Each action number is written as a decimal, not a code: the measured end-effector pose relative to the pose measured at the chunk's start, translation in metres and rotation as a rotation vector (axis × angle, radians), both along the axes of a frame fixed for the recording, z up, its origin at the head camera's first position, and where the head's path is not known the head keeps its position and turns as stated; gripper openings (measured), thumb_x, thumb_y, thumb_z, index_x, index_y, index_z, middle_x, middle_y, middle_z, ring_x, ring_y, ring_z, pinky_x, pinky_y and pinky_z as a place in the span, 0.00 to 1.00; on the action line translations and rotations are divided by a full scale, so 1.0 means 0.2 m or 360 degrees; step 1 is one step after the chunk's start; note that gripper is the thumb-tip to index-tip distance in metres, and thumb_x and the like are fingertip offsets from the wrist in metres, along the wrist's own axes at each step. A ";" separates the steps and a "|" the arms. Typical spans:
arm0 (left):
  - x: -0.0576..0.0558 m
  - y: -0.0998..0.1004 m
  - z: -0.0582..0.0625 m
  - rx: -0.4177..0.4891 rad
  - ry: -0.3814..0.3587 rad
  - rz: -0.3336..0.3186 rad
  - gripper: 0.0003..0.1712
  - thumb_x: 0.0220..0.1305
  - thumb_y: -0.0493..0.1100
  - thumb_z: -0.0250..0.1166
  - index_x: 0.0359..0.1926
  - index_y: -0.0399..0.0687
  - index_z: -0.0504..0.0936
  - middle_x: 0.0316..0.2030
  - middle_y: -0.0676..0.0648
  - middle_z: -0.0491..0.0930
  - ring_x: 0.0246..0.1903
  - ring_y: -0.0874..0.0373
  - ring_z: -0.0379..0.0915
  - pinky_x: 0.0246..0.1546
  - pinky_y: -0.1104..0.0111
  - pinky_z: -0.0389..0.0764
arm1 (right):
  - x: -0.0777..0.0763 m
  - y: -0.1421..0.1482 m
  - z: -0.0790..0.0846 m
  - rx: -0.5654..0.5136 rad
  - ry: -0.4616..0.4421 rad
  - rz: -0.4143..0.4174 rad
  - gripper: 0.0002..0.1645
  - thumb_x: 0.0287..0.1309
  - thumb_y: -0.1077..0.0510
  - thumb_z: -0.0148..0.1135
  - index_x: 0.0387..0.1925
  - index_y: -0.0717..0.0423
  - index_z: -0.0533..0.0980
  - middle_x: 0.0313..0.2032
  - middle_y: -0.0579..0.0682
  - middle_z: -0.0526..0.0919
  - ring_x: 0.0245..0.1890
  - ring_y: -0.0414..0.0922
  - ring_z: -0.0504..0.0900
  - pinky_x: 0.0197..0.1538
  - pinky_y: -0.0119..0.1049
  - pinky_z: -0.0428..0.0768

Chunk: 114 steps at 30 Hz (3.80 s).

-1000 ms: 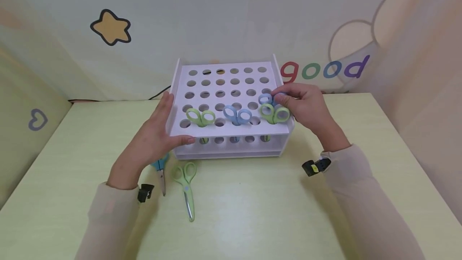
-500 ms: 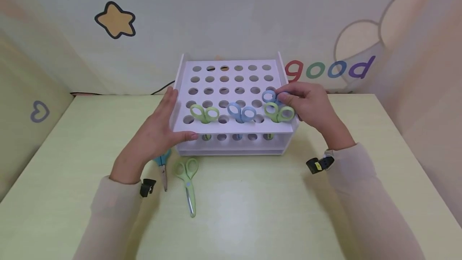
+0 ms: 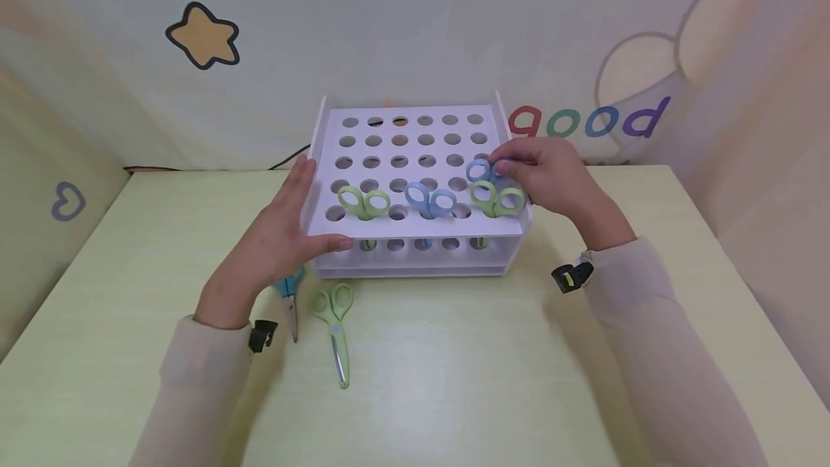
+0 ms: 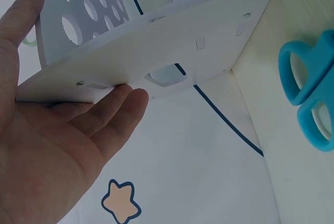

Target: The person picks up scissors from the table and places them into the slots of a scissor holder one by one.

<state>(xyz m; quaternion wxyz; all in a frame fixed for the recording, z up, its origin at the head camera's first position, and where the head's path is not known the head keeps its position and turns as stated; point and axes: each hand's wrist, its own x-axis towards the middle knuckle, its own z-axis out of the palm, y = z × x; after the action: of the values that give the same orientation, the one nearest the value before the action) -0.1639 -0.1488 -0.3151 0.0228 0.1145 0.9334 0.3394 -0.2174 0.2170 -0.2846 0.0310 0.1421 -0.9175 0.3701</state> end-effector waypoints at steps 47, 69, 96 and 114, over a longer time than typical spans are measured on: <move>0.00 -0.01 0.01 0.0009 0.0022 -0.0006 0.75 0.49 0.58 0.81 0.82 0.55 0.36 0.80 0.53 0.29 0.77 0.49 0.39 0.70 0.54 0.58 | 0.04 0.00 -0.02 -0.0090 -0.0147 -0.0044 0.17 0.72 0.54 0.60 0.57 0.56 0.82 0.42 0.53 0.79 0.25 0.48 0.72 0.21 0.34 0.69; 0.00 -0.01 0.01 0.0022 0.0026 -0.0032 0.74 0.50 0.58 0.81 0.82 0.55 0.35 0.80 0.54 0.30 0.77 0.51 0.38 0.71 0.54 0.57 | 0.32 -0.22 0.00 -0.1590 0.0580 0.0339 0.09 0.64 0.76 0.57 0.41 0.85 0.77 0.31 0.62 0.86 0.15 0.47 0.75 0.21 0.30 0.73; 0.00 0.01 0.03 0.0020 0.0013 -0.0052 0.73 0.50 0.58 0.80 0.82 0.58 0.36 0.79 0.59 0.28 0.77 0.51 0.38 0.71 0.53 0.57 | 0.41 -0.12 -0.10 -0.0895 0.0774 -0.0168 0.07 0.61 0.71 0.65 0.40 0.73 0.84 0.35 0.49 0.86 0.16 0.37 0.68 0.21 0.25 0.66; 0.02 -0.05 0.00 0.0039 -0.0010 -0.0043 0.69 0.54 0.60 0.77 0.81 0.65 0.37 0.78 0.65 0.28 0.77 0.49 0.40 0.69 0.49 0.59 | 0.30 -0.05 -0.10 0.0201 -0.0239 -0.0087 0.79 0.49 0.28 0.72 0.79 0.42 0.25 0.80 0.52 0.40 0.75 0.59 0.52 0.69 0.62 0.57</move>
<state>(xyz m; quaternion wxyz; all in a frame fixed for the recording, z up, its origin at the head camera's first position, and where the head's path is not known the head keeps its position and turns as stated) -0.1603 -0.1584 -0.3141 0.0287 0.1262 0.9275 0.3507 -0.1575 0.2074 -0.3037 -0.0367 0.0905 -0.9423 0.3201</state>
